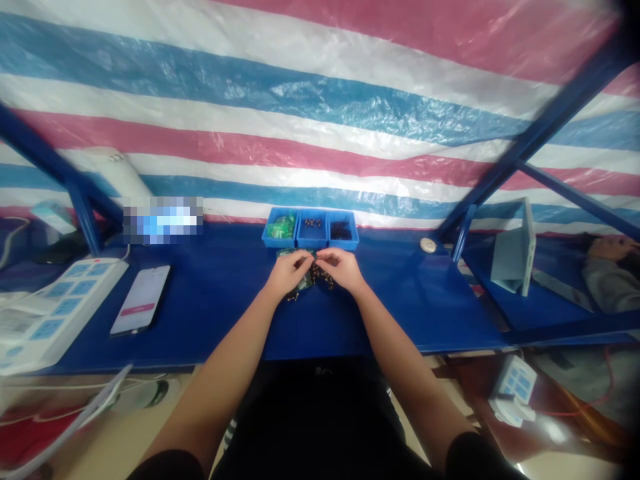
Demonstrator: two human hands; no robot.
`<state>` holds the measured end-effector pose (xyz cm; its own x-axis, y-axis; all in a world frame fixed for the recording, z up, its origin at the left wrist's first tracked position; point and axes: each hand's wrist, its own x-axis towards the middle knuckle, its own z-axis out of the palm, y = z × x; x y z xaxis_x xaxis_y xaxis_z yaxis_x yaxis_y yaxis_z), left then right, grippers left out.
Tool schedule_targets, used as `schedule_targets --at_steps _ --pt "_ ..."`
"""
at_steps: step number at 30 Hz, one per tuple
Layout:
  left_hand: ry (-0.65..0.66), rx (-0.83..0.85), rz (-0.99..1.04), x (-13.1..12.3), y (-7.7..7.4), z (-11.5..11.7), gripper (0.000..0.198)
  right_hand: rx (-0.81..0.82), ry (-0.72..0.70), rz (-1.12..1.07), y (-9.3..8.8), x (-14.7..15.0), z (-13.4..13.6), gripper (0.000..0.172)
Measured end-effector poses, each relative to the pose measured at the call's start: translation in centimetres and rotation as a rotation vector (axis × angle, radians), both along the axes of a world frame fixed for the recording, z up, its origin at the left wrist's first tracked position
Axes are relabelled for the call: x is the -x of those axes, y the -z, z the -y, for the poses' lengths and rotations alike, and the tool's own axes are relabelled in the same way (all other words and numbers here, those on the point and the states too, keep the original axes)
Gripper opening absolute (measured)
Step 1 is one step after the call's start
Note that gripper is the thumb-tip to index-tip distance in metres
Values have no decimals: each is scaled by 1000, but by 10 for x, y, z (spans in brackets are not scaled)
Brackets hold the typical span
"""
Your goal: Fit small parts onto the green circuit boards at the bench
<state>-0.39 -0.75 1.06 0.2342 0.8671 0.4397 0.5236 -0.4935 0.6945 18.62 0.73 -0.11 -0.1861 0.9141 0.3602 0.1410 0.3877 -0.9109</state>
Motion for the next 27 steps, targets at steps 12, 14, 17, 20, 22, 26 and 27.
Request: schedule_targets --at_steps 12,14,17,20,22,26,27 --pt "-26 -9 31 -1 4 -2 26 -4 22 38 -1 2 2 27" --pt "-23 -8 22 -1 3 -2 27 -10 23 26 -1 2 2 28" --pt "-30 -1 16 -1 3 -2 28 -1 36 25 0 2 1 26" --pt "-45 3 20 -1 4 -2 28 5 59 36 0 1 1 26" --pt "-55 1 25 -1 5 -2 29 7 67 34 -1 1 1 26" --pt "-56 -15 31 -1 7 -3 28 15 52 26 -1 1 1 26" --pt "-57 -15 31 -1 7 -3 27 19 45 25 -1 1 1 26"
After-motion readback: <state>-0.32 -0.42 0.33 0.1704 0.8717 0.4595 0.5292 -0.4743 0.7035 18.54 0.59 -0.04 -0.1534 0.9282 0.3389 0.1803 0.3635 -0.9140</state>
